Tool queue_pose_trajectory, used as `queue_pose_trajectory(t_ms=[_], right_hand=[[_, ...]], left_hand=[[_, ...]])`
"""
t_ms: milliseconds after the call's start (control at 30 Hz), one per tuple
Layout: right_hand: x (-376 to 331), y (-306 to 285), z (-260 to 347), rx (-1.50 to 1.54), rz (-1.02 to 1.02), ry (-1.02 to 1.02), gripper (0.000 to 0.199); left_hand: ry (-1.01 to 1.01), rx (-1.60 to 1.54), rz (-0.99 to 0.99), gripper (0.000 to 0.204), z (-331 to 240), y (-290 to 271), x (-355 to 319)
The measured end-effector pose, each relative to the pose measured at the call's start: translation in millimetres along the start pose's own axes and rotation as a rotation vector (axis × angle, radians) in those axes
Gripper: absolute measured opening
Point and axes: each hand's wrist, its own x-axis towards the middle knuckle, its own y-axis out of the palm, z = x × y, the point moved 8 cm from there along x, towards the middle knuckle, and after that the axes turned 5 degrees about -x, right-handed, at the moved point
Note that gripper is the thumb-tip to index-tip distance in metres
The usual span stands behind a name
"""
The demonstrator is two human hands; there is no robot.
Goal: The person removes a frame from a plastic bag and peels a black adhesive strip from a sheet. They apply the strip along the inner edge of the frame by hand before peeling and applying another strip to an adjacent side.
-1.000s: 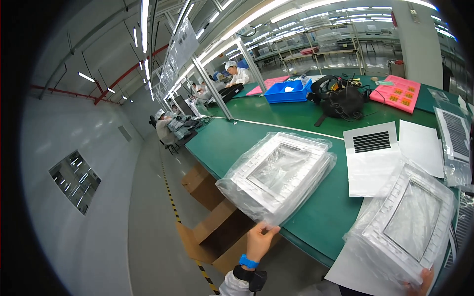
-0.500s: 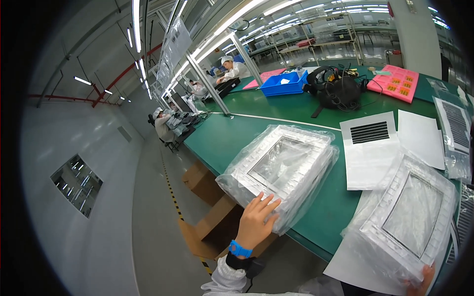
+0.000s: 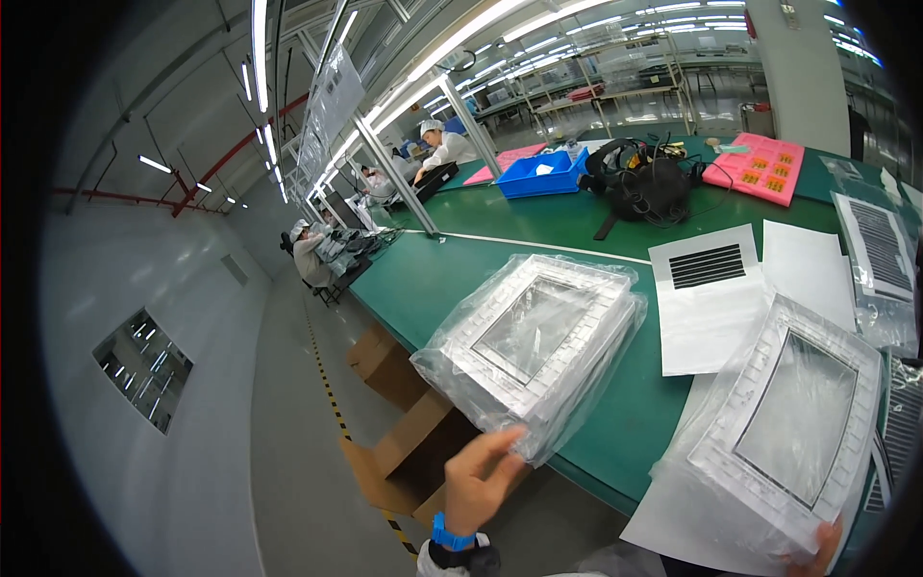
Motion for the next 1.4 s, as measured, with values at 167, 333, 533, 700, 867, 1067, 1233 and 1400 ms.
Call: queue_pose_trajectory(t_ms=[167,333,533,700,867,1067,1233,1400], right_hand=[[2,3,48,-0.099,0.03,-0.137,0.043],[10,18,143,-0.188,-0.005,-0.344,0.045],[85,60,206,0.68,-0.419,0.125,0.033],[86,60,219,0.958,0.083,0.269,0.032],[70,80,195,0.77,0.078,0.151,0.043],[71,77,190,0.659,0.005,0.22,0.04],[65,74,186,0.695,0.003,0.229,0.038],[64,74,183,0.699,0.009,0.249,0.037]], left_hand=[[-0.449,-0.84,0.739,0.085,-26,112,-41],[-0.869,-1.325,1.029,0.091,-15,168,-63],[-0.875,-0.87,0.962,0.068,-14,137,-51],[-0.755,-1.069,0.494,0.058,-21,73,-3],[-0.546,-1.055,0.208,0.048,0,33,59],[-0.636,-1.169,0.069,0.048,88,20,100],[-0.74,-1.307,0.046,0.041,123,29,92],[-0.745,-1.283,-0.032,0.042,131,26,79]])
